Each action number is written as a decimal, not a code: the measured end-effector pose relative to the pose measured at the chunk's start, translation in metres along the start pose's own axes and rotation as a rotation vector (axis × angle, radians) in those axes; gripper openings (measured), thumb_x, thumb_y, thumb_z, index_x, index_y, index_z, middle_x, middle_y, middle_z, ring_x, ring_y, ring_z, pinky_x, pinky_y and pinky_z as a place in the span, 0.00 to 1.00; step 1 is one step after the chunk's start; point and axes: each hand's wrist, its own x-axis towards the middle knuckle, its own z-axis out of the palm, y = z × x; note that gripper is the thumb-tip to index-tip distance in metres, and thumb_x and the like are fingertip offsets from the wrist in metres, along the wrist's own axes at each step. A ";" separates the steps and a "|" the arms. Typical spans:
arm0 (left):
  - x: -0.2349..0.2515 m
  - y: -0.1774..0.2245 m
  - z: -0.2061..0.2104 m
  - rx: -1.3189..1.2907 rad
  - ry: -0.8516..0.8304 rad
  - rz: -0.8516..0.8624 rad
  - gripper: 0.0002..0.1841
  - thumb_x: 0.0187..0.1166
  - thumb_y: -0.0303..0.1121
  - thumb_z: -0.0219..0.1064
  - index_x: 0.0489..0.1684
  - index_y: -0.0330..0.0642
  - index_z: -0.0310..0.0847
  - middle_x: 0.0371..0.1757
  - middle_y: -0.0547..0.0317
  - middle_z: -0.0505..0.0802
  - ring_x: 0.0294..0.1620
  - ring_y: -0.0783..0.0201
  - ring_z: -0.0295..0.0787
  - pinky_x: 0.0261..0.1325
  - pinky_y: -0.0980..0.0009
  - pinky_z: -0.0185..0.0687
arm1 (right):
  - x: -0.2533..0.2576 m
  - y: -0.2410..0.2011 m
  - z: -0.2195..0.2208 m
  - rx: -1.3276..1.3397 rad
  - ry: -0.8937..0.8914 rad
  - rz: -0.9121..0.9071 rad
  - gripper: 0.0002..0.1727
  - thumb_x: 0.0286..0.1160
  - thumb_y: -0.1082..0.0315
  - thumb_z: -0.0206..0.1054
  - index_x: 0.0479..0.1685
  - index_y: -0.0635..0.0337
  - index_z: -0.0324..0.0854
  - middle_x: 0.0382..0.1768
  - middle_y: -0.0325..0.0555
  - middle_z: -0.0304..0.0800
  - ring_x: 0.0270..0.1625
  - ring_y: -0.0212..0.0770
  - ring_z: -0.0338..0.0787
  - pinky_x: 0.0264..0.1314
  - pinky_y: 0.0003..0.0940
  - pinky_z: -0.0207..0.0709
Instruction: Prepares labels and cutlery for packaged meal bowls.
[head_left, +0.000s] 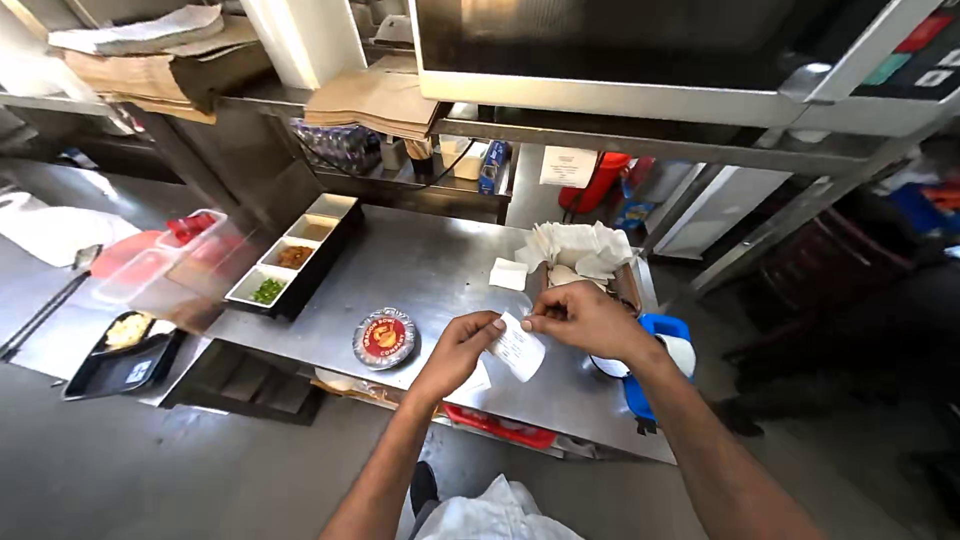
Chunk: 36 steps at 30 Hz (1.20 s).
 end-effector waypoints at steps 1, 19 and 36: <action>0.000 -0.005 -0.001 -0.043 0.013 -0.002 0.20 0.93 0.39 0.49 0.49 0.38 0.87 0.40 0.54 0.93 0.40 0.64 0.91 0.49 0.65 0.90 | 0.003 0.002 0.001 0.000 0.001 0.006 0.11 0.74 0.58 0.76 0.27 0.52 0.89 0.18 0.33 0.83 0.20 0.30 0.79 0.23 0.29 0.74; 0.245 0.047 -0.088 0.056 0.596 0.294 0.20 0.81 0.46 0.72 0.43 0.33 0.91 0.38 0.49 0.95 0.41 0.59 0.93 0.54 0.54 0.89 | -0.033 0.063 0.032 0.093 0.465 0.230 0.17 0.75 0.56 0.71 0.56 0.54 0.90 0.37 0.39 0.94 0.33 0.35 0.90 0.38 0.40 0.87; -0.051 -0.155 -0.201 0.902 0.813 -0.227 0.25 0.86 0.53 0.60 0.75 0.50 0.82 0.82 0.51 0.79 0.84 0.45 0.70 0.83 0.37 0.62 | -0.030 0.097 0.226 0.181 0.197 0.517 0.14 0.81 0.57 0.69 0.55 0.53 0.90 0.46 0.43 0.92 0.42 0.38 0.92 0.50 0.41 0.89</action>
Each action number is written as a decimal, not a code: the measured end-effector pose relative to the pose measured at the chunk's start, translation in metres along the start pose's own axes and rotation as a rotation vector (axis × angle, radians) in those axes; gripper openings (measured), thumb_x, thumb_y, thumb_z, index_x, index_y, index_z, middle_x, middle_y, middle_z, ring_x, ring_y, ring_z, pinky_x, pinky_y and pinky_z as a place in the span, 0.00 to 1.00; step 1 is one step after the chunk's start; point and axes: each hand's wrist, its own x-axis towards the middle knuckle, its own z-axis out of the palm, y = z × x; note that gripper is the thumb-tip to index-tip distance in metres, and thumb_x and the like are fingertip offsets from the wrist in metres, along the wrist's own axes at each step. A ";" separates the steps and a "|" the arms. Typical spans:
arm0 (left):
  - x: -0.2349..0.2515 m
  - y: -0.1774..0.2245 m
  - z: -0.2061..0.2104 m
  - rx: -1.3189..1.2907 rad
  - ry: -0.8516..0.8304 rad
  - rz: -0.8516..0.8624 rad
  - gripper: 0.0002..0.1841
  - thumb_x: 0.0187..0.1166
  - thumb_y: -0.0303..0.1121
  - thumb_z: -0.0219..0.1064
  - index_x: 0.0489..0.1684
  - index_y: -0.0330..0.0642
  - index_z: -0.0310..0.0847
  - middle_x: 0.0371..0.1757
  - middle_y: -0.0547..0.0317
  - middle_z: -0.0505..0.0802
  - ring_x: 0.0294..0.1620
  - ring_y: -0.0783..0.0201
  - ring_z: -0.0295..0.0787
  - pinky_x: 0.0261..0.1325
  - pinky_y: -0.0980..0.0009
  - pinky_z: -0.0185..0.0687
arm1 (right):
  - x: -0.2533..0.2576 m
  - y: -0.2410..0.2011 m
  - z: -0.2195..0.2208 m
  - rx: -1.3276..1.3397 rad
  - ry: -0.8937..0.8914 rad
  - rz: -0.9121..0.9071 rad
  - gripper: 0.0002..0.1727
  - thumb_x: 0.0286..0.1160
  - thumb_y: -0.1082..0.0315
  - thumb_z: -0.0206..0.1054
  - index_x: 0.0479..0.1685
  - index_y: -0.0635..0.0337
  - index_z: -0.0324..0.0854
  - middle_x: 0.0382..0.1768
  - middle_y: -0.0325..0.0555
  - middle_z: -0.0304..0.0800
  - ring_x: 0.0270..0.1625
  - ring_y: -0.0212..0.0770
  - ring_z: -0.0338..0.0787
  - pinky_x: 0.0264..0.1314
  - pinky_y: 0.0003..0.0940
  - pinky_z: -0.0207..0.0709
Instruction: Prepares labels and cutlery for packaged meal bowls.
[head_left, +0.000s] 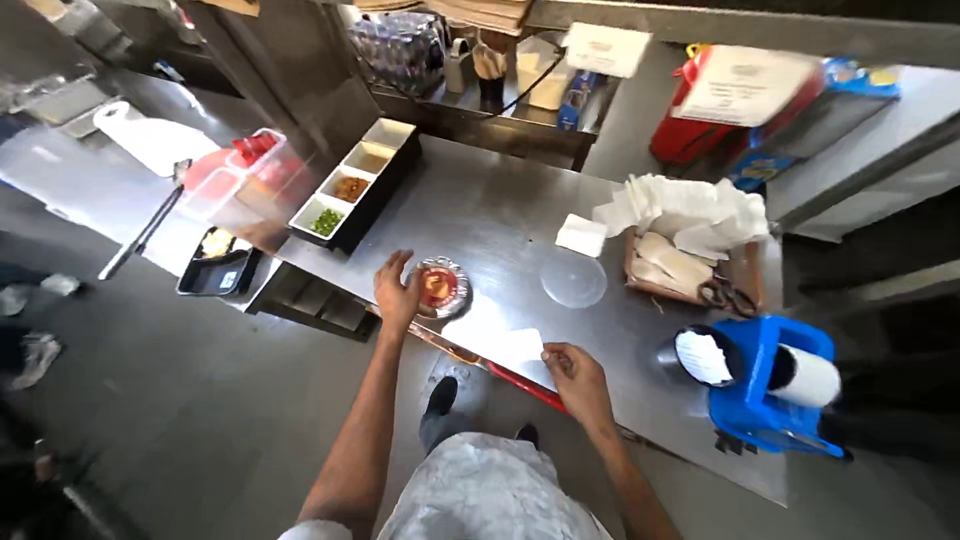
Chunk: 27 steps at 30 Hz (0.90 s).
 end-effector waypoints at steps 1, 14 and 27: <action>0.014 -0.026 0.003 0.020 -0.011 -0.008 0.28 0.86 0.55 0.58 0.81 0.51 0.77 0.87 0.47 0.73 0.88 0.42 0.64 0.85 0.35 0.59 | 0.009 -0.018 0.009 0.009 0.010 -0.052 0.14 0.81 0.58 0.69 0.57 0.53 0.90 0.47 0.44 0.92 0.43 0.38 0.92 0.49 0.41 0.89; 0.044 -0.044 0.064 0.149 -0.332 0.147 0.27 0.92 0.55 0.39 0.90 0.71 0.64 0.94 0.63 0.63 0.94 0.43 0.51 0.82 0.29 0.54 | 0.135 -0.073 0.184 -0.346 0.096 -0.297 0.33 0.91 0.40 0.36 0.91 0.33 0.63 0.95 0.33 0.49 0.93 0.49 0.56 0.83 0.75 0.54; 0.008 -0.106 -0.013 -0.367 -0.347 -0.295 0.25 0.94 0.49 0.49 0.65 0.39 0.85 0.49 0.50 0.96 0.35 0.57 0.95 0.39 0.55 0.93 | 0.024 0.007 0.082 -0.165 0.355 0.389 0.27 0.84 0.43 0.63 0.68 0.55 0.85 0.53 0.55 0.91 0.54 0.56 0.90 0.58 0.63 0.82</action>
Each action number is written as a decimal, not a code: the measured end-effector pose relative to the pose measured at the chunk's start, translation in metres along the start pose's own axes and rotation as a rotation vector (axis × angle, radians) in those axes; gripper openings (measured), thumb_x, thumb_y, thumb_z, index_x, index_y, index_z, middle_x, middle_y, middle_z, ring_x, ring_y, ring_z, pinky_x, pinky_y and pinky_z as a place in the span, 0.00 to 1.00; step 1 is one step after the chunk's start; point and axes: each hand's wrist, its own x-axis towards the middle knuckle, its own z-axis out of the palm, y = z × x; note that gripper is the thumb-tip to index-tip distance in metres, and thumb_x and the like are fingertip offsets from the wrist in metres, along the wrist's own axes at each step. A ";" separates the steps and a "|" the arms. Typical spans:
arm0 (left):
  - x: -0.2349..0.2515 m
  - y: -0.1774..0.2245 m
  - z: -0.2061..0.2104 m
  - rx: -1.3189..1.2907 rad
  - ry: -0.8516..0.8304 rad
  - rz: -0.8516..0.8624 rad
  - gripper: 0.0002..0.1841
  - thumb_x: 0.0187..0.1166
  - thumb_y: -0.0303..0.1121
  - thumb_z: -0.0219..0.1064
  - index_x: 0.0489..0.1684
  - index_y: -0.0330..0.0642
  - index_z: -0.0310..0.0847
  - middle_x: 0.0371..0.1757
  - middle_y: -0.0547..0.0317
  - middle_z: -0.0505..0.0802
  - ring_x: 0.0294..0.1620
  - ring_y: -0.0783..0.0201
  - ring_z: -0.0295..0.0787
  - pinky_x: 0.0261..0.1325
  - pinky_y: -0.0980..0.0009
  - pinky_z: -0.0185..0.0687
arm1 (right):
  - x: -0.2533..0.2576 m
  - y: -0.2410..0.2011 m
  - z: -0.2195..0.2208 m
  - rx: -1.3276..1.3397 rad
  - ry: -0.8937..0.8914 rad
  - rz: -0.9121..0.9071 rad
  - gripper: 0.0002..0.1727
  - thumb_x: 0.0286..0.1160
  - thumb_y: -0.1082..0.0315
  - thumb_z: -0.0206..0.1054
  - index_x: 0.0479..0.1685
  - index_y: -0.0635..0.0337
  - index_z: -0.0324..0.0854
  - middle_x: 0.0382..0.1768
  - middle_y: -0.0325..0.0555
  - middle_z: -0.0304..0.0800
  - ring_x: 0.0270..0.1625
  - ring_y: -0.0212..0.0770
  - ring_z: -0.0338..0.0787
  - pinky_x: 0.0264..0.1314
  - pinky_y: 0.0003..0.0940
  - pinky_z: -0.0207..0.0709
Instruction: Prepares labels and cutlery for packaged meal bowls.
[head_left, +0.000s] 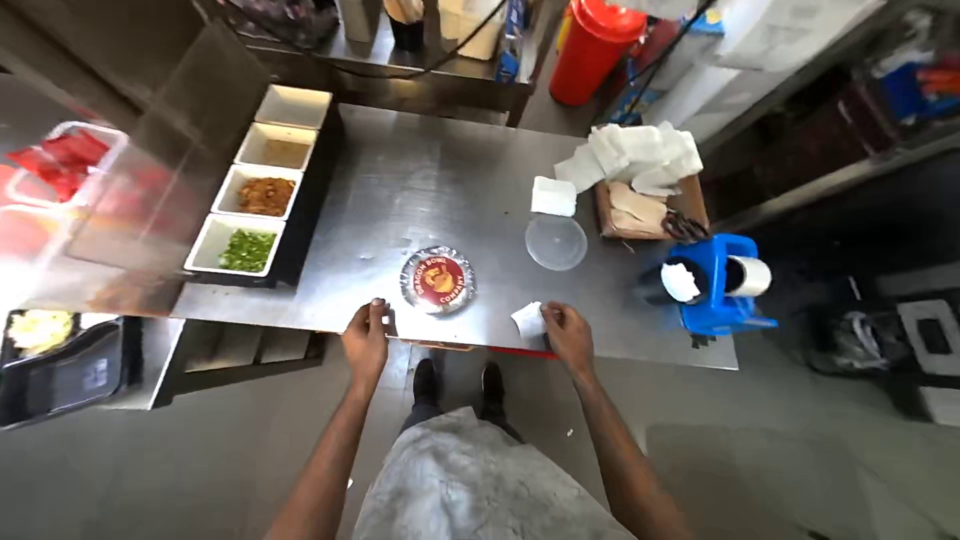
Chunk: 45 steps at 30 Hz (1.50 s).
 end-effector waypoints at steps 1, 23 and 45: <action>-0.012 0.008 0.016 -0.145 -0.043 -0.103 0.27 0.94 0.51 0.47 0.68 0.39 0.82 0.50 0.49 0.96 0.33 0.56 0.95 0.35 0.56 0.93 | 0.001 -0.004 0.001 0.008 -0.009 0.037 0.29 0.81 0.39 0.64 0.64 0.53 0.87 0.48 0.52 0.93 0.50 0.54 0.91 0.54 0.63 0.83; 0.003 0.075 0.078 -0.413 -0.388 -0.414 0.49 0.82 0.75 0.34 0.71 0.36 0.77 0.49 0.45 0.94 0.37 0.55 0.93 0.41 0.58 0.90 | -0.050 -0.104 0.026 0.804 -0.205 0.036 0.11 0.78 0.61 0.74 0.38 0.62 0.91 0.27 0.47 0.93 0.24 0.38 0.88 0.26 0.33 0.84; 0.002 0.039 0.080 0.275 -0.265 -0.111 0.17 0.78 0.53 0.71 0.37 0.47 0.92 0.30 0.57 0.93 0.35 0.55 0.91 0.45 0.44 0.86 | -0.029 -0.100 0.106 0.471 -0.434 0.280 0.19 0.78 0.54 0.74 0.39 0.65 0.87 0.24 0.49 0.89 0.16 0.39 0.84 0.20 0.35 0.82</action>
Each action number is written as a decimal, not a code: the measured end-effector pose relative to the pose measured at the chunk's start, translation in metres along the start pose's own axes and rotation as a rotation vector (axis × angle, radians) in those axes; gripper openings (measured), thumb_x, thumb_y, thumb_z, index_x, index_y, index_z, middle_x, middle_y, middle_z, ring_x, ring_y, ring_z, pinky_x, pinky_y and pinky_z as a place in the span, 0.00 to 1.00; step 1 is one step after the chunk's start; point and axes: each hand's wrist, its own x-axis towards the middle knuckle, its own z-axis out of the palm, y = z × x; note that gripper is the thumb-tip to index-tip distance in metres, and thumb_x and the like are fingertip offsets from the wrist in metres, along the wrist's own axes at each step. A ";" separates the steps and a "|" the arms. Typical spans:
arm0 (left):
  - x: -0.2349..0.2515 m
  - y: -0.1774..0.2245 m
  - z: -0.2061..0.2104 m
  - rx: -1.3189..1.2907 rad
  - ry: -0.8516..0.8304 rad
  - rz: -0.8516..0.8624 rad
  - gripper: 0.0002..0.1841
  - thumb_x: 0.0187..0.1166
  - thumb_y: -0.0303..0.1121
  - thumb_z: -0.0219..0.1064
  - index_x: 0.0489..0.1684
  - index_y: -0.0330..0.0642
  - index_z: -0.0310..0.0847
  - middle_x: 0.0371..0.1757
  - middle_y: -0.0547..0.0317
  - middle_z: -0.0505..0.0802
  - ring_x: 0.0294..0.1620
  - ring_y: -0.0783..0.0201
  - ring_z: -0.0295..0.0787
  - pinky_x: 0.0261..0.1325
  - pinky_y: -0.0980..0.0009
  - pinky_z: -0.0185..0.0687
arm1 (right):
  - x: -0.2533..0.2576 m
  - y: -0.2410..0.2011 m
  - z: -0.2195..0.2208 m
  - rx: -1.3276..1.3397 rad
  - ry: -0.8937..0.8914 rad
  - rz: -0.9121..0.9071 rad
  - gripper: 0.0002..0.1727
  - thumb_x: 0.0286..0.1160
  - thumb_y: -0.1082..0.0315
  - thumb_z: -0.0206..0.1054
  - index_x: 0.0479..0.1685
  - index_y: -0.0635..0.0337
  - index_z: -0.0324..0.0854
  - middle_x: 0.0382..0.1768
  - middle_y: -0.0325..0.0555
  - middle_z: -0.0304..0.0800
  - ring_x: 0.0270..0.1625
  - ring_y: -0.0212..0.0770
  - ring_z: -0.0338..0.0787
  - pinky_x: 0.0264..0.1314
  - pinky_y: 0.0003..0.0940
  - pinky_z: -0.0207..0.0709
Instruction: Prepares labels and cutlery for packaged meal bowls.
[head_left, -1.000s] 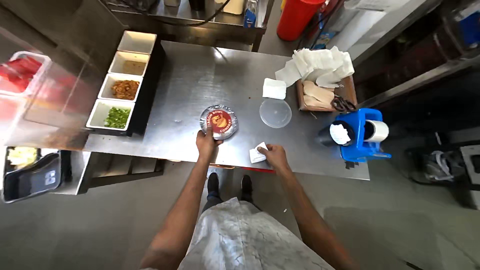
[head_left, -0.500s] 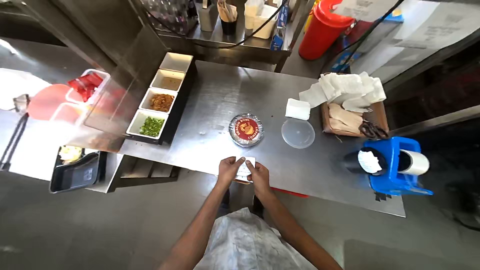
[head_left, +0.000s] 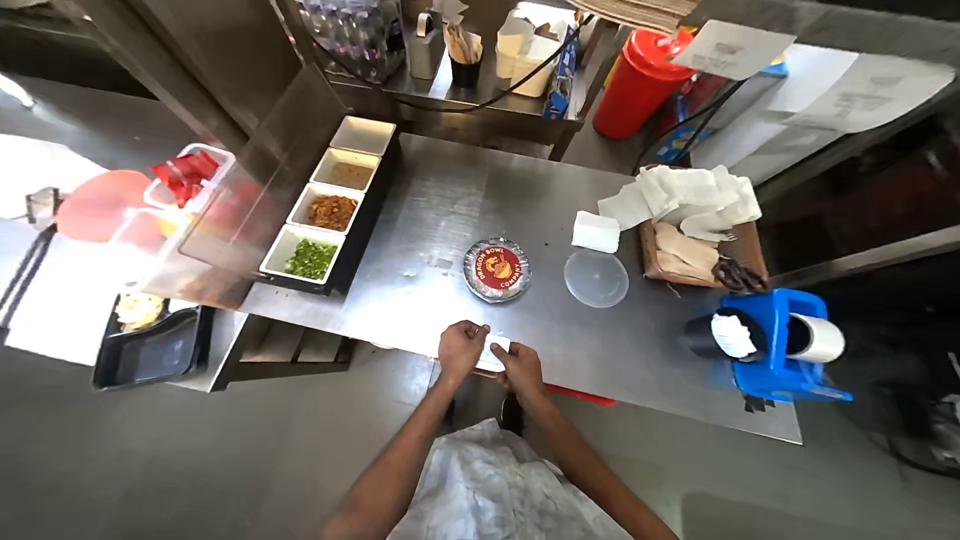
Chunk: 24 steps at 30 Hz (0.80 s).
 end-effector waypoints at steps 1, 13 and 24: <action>0.001 -0.001 -0.001 -0.029 0.018 0.020 0.17 0.79 0.51 0.71 0.38 0.46 0.92 0.30 0.56 0.92 0.34 0.54 0.90 0.45 0.44 0.85 | -0.002 0.000 -0.002 -0.036 0.003 0.000 0.20 0.79 0.52 0.73 0.39 0.64 0.86 0.25 0.48 0.89 0.16 0.39 0.85 0.21 0.36 0.83; 0.012 0.014 -0.012 0.258 0.023 -0.096 0.26 0.72 0.63 0.71 0.32 0.46 0.90 0.33 0.49 0.93 0.41 0.46 0.92 0.44 0.40 0.85 | 0.062 -0.071 -0.025 0.176 0.205 -0.181 0.30 0.77 0.51 0.74 0.69 0.61 0.73 0.41 0.56 0.90 0.28 0.48 0.93 0.32 0.46 0.91; 0.021 0.020 -0.026 0.421 -0.079 -0.104 0.32 0.68 0.70 0.69 0.38 0.46 0.92 0.41 0.47 0.95 0.49 0.44 0.93 0.48 0.38 0.85 | 0.080 -0.134 -0.030 0.508 0.209 -0.068 0.19 0.77 0.75 0.67 0.64 0.63 0.67 0.44 0.61 0.85 0.24 0.50 0.90 0.29 0.47 0.90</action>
